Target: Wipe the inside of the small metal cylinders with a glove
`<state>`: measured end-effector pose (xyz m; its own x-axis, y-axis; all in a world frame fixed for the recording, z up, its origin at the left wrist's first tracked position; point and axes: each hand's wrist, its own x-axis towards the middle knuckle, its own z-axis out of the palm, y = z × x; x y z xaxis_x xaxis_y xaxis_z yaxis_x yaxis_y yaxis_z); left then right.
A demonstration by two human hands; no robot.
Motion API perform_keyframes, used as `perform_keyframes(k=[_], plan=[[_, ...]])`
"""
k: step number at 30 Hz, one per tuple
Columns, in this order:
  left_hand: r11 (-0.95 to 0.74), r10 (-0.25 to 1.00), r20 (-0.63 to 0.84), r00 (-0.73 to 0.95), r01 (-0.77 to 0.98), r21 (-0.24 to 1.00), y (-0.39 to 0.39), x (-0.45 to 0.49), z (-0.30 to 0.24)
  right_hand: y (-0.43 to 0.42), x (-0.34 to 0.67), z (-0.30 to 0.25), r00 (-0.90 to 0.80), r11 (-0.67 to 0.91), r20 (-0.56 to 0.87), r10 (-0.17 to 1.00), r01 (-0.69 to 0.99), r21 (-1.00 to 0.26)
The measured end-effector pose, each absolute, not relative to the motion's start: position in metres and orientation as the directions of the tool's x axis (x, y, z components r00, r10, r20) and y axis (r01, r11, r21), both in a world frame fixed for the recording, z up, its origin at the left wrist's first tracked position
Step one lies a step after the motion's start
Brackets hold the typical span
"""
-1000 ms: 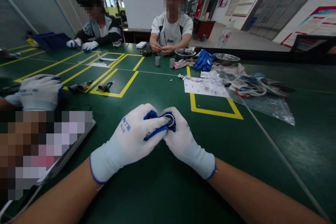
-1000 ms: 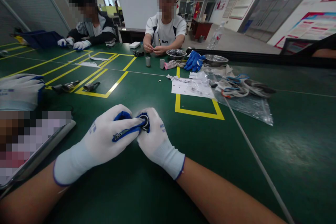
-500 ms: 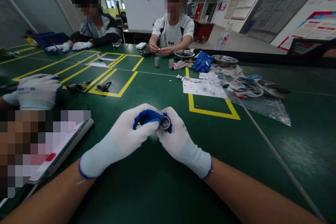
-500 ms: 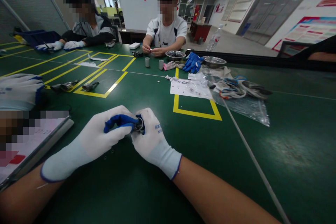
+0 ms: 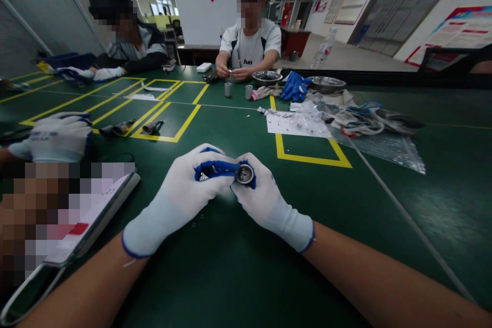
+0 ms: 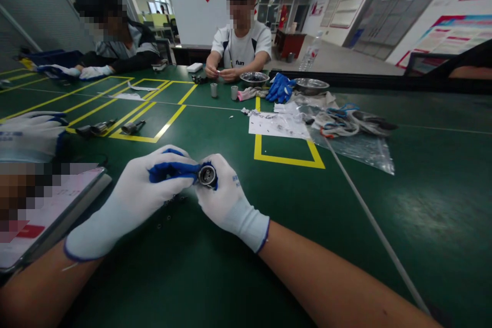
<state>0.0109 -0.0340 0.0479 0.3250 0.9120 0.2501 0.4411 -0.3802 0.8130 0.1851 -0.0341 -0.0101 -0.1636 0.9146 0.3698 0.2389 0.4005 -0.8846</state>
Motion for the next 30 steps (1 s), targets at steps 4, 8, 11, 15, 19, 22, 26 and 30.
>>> perform_keyframes(k=[4, 8, 11, 15, 19, 22, 26, 30], plan=[[-0.332, 0.927, 0.202, 0.318, 0.437, 0.836, -0.034, 0.013, 0.041, -0.034, 0.185, -0.009, -0.195, 0.395, 0.352, 0.915, 0.264, -0.880], [-0.235, 0.937, 0.087, 0.338, 0.427, 0.873, -0.034, 0.018, 0.044, -0.035, 0.186, -0.006, -0.214, 0.390, 0.335, 0.917, 0.312, -0.867], [-0.179, 0.944, 0.029, 0.328, 0.439, 0.880, -0.034, 0.021, 0.049, -0.036, 0.186, -0.005, -0.237, 0.402, 0.337, 0.911, 0.327, -0.855], [-0.155, 0.941, 0.004, 0.337, 0.422, 0.893, -0.034, 0.023, 0.051, -0.037, 0.186, -0.005, -0.243, 0.433, 0.368, 0.898, 0.329, -0.839], [-0.142, 0.936, -0.023, 0.351, 0.436, 0.889, -0.036, 0.023, 0.051, -0.038, 0.185, -0.006, -0.263, 0.450, 0.376, 0.889, 0.347, -0.823], [-0.130, 0.950, -0.043, 0.310, 0.517, 0.846, -0.037, 0.024, 0.053, -0.037, 0.185, -0.007, -0.269, 0.455, 0.377, 0.886, 0.360, -0.814], [-0.114, 0.966, -0.055, 0.255, 0.600, 0.792, -0.038, 0.028, 0.056, -0.037, 0.185, -0.009, -0.291, 0.452, 0.361, 0.886, 0.370, -0.812], [-0.092, 0.977, -0.051, 0.209, 0.619, 0.780, -0.040, 0.033, 0.056, -0.037, 0.186, -0.010, -0.286, 0.453, 0.363, 0.887, 0.387, -0.803]])
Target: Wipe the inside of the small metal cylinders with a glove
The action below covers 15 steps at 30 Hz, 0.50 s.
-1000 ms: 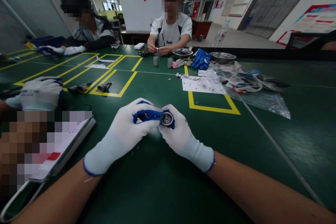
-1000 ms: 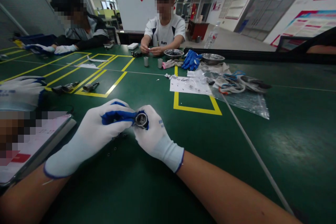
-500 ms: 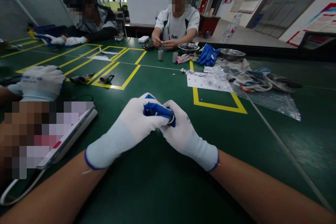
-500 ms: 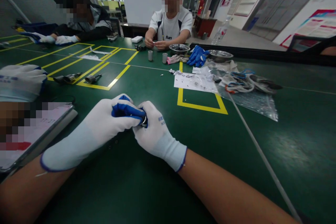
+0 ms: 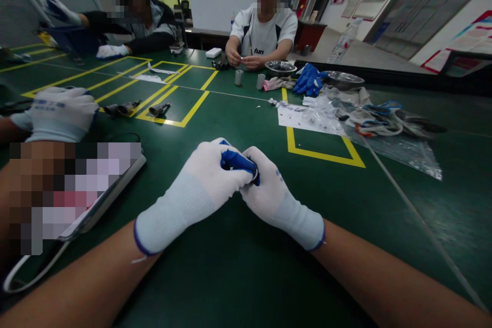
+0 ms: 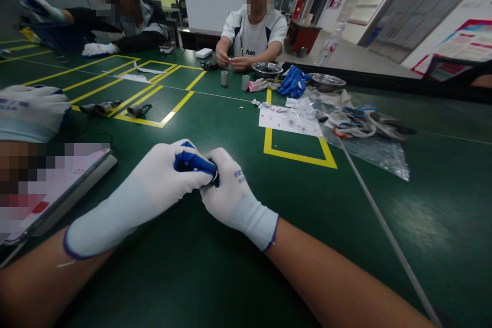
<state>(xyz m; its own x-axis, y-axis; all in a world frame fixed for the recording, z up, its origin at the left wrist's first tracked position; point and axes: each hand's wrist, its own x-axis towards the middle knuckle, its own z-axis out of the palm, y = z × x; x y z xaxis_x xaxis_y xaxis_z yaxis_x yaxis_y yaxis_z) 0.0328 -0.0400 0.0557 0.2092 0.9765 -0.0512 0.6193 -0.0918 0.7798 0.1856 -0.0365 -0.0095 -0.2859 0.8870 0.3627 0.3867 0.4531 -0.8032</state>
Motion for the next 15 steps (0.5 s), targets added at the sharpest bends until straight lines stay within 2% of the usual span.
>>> perform_keyframes(k=[6, 10, 15], plan=[[-0.020, 0.992, -0.064, 0.105, 0.652, 0.758, -0.0451, 0.0397, 0.0555, -0.0362, 0.1859, -0.0102, -0.286, 0.458, 0.368, 0.885, 0.389, -0.799], [-0.023, 0.998, -0.017, 0.054, 0.658, 0.753, -0.0445, 0.0405, 0.0559, -0.0366, 0.1866, -0.0092, -0.287, 0.459, 0.369, 0.884, 0.377, -0.805], [0.012, 0.991, -0.085, 0.100, 0.572, 0.820, -0.0379, 0.0376, 0.0536, -0.0383, 0.1873, -0.0072, -0.286, 0.453, 0.365, 0.886, 0.370, -0.811]])
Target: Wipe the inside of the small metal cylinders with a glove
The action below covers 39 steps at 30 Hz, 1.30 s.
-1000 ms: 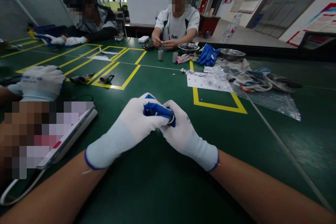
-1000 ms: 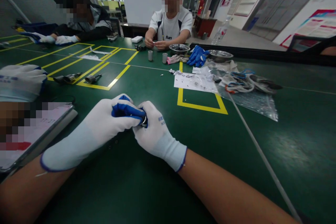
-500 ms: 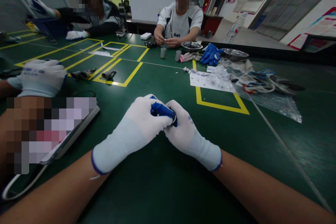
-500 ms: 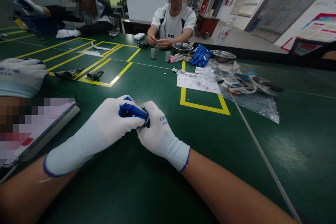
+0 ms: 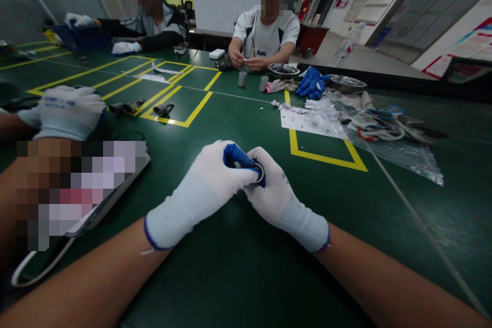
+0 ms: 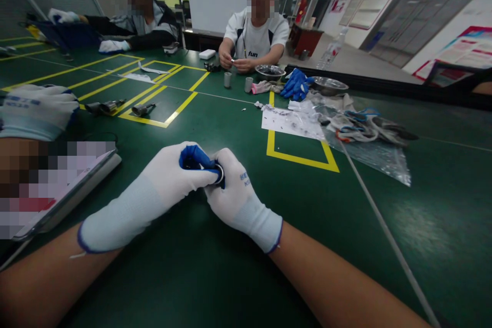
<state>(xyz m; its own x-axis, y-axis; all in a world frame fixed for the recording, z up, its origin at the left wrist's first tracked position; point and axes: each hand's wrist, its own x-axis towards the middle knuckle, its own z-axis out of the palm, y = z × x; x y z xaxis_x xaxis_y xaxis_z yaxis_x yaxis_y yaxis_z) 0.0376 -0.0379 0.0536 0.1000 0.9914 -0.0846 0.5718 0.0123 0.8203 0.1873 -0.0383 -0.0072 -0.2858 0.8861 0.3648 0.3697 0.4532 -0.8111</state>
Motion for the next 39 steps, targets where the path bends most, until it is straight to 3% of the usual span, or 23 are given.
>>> perform_keyframes(k=[6, 12, 20, 29, 39], plan=[[0.082, 0.980, -0.159, 0.116, 0.497, 0.864, -0.031, 0.038, 0.049, -0.038, 0.188, -0.008, -0.319, 0.483, 0.382, 0.867, 0.349, -0.803], [0.061, 0.976, -0.145, 0.163, 0.434, 0.899, -0.030, 0.034, 0.045, -0.038, 0.187, -0.009, -0.340, 0.533, 0.431, 0.836, 0.317, -0.784], [0.006, 0.960, -0.145, 0.241, 0.499, 0.866, -0.029, 0.029, 0.050, -0.037, 0.188, -0.008, -0.385, 0.517, 0.394, 0.835, 0.302, -0.801], [0.028, 0.933, -0.179, 0.312, 0.432, 0.901, -0.019, 0.028, 0.045, -0.038, 0.190, -0.004, -0.395, 0.455, 0.321, 0.861, 0.314, -0.833], [-0.009, 0.930, -0.119, 0.347, 0.345, 0.938, -0.021, 0.025, 0.036, -0.035, 0.190, -0.006, -0.389, 0.428, 0.302, 0.870, 0.293, -0.855]])
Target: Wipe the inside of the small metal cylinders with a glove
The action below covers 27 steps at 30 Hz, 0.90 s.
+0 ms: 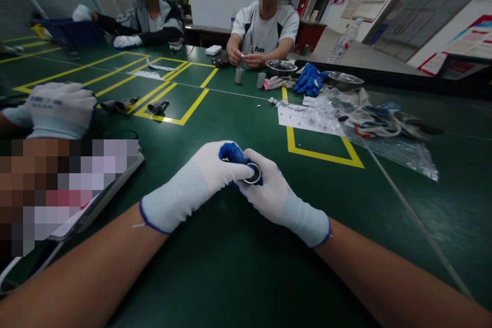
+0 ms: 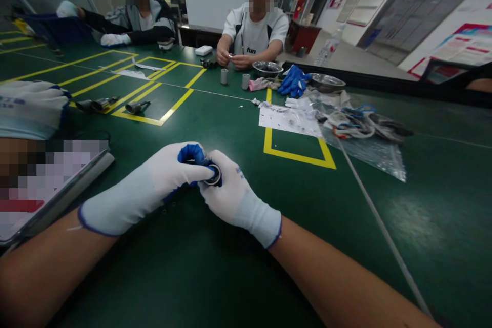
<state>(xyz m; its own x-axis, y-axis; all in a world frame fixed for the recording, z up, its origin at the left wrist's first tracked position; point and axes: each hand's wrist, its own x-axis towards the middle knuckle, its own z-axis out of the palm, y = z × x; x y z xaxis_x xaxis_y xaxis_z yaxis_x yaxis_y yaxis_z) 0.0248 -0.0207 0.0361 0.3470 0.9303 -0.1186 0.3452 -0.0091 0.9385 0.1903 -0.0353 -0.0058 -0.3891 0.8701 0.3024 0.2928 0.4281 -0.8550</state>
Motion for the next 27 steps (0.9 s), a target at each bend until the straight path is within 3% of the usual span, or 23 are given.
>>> perform_keyframes(k=[27], plan=[[0.081, 0.930, -0.194, 0.311, 0.342, 0.936, -0.023, 0.034, 0.044, -0.034, 0.191, -0.003, -0.390, 0.393, 0.264, 0.882, 0.301, -0.869]])
